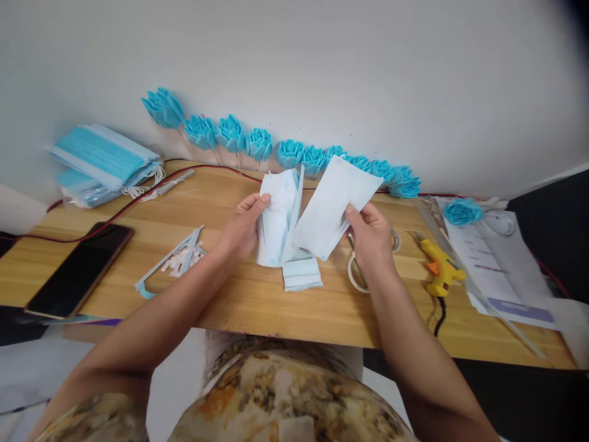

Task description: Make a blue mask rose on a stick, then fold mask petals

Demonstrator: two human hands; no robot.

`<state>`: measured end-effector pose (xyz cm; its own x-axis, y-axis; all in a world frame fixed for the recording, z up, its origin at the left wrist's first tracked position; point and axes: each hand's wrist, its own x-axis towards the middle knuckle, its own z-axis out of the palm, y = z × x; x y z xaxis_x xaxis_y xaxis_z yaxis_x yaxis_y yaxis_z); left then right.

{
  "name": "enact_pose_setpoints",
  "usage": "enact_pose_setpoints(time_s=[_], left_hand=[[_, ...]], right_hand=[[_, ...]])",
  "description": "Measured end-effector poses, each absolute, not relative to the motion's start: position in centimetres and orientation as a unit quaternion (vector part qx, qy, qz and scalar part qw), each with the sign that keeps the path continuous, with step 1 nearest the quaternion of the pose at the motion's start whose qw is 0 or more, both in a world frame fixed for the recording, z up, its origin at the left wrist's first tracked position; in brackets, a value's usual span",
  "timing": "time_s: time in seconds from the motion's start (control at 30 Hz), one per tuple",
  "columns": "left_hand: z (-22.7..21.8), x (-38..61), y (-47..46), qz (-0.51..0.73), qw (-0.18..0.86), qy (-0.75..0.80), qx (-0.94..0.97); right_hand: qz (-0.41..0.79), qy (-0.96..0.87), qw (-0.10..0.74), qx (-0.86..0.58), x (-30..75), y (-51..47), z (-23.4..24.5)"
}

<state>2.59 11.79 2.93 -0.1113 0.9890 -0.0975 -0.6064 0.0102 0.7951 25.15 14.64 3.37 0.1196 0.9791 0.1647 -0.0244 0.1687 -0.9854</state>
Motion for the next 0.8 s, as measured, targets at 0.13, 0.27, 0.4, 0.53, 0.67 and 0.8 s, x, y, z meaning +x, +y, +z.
enact_pose_setpoints(time_s=[0.13, 0.27, 0.4, 0.53, 0.67, 0.8], left_hand=[[2.9, 2.7, 12.0, 0.654, 0.611, 0.371, 0.248], [2.7, 2.8, 12.0, 0.651, 0.620, 0.367, 0.241], [2.5, 2.7, 12.1, 0.649, 0.619, 0.362, 0.254], [2.7, 2.6, 12.0, 0.645, 0.609, 0.364, 0.285], [3.2, 2.4, 11.7, 0.635, 0.603, 0.357, 0.325], [3.6, 2.4, 11.4, 0.634, 0.597, 0.345, 0.351]], right_hand=[[0.553, -0.438, 0.575, -0.415, 25.4, 14.2, 4.1], [0.594, -0.410, 0.578, -0.381, 26.3, 13.6, 4.6], [0.614, -0.416, 0.568, -0.357, 26.7, 13.4, 4.6], [0.651, -0.385, 0.527, -0.388, 25.9, 12.6, 6.0], [0.669, -0.400, 0.490, -0.390, 24.8, 11.9, 8.3], [0.628, -0.497, 0.469, -0.371, 23.3, 13.1, 8.3]])
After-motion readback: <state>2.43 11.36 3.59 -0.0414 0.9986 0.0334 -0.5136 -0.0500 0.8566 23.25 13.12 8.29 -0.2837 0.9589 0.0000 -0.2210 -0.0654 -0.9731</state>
